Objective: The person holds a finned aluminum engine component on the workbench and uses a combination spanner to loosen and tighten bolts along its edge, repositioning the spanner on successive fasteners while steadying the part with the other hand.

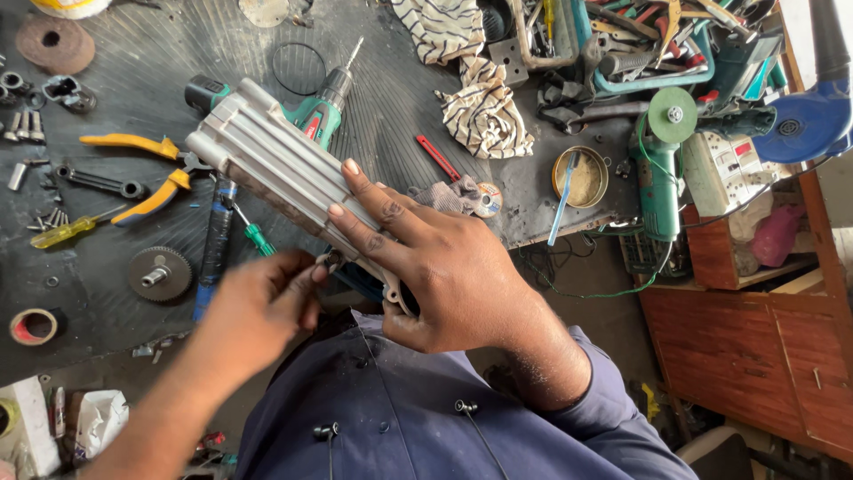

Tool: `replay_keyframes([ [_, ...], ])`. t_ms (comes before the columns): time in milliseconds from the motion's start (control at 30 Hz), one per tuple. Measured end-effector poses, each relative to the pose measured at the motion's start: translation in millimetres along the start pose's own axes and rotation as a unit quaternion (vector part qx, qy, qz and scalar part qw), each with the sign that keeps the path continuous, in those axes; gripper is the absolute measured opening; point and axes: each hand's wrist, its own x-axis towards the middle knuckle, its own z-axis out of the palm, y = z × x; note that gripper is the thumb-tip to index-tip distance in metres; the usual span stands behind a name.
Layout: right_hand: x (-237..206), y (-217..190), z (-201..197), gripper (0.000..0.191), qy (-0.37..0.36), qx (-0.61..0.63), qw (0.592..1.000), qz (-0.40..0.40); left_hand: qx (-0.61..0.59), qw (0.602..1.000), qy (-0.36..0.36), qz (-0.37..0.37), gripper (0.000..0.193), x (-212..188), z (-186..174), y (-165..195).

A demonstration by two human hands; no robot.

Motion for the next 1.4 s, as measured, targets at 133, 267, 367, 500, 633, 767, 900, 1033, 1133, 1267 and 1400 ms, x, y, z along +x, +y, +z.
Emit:
replay_keyframes([
  [133,0.1,0.5,-0.4,0.101,-0.007,0.008,1.000,-0.008,0.339,0.923,0.034,0.178,0.014,10.8,-33.1,11.1],
  [267,-0.7,0.8,-0.4,0.100,-0.009,0.006,1.000,-0.006,0.329,0.930,0.008,0.164,0.015,11.3,-37.5,20.3],
  [367,-0.8,1.4,0.3,0.100,0.004,0.006,1.000,-0.012,0.236,0.965,0.009,0.111,0.015,-0.2,-26.1,23.5],
  [500,-1.6,0.6,2.0,0.097,0.001,0.000,1.000,-0.006,-0.005,0.994,-0.032,-0.103,0.025,-11.6,-3.8,25.7],
  [633,-0.9,0.3,2.7,0.097,0.007,0.004,1.000,-0.008,-0.129,0.984,0.008,-0.123,0.028,-12.5,10.5,25.7],
  [767,-0.2,1.0,1.8,0.097,0.009,0.006,1.000,-0.006,-0.160,0.979,0.022,-0.125,0.026,-11.8,14.5,21.6],
  [900,0.2,0.8,1.4,0.097,-0.004,0.016,1.000,0.001,-0.208,0.968,0.013,-0.137,0.027,-10.2,18.1,11.8],
  [1033,1.9,2.0,1.1,0.098,0.006,0.010,1.000,-0.010,-0.292,0.943,-0.007,-0.158,0.032,-5.0,23.4,1.7],
  [1133,2.6,2.9,0.2,0.099,-0.001,0.017,1.000,-0.005,-0.325,0.933,-0.012,-0.153,0.032,-2.6,26.3,-0.9],
  [1267,4.8,3.9,-0.9,0.103,-0.007,0.015,1.000,-0.013,-0.130,0.982,-0.005,-0.136,0.027,2.5,12.3,-1.6],
  [1400,7.0,3.2,-2.1,0.105,-0.016,0.001,1.000,-0.021,0.316,0.915,0.066,0.243,0.014,21.3,-26.0,-6.6],
])
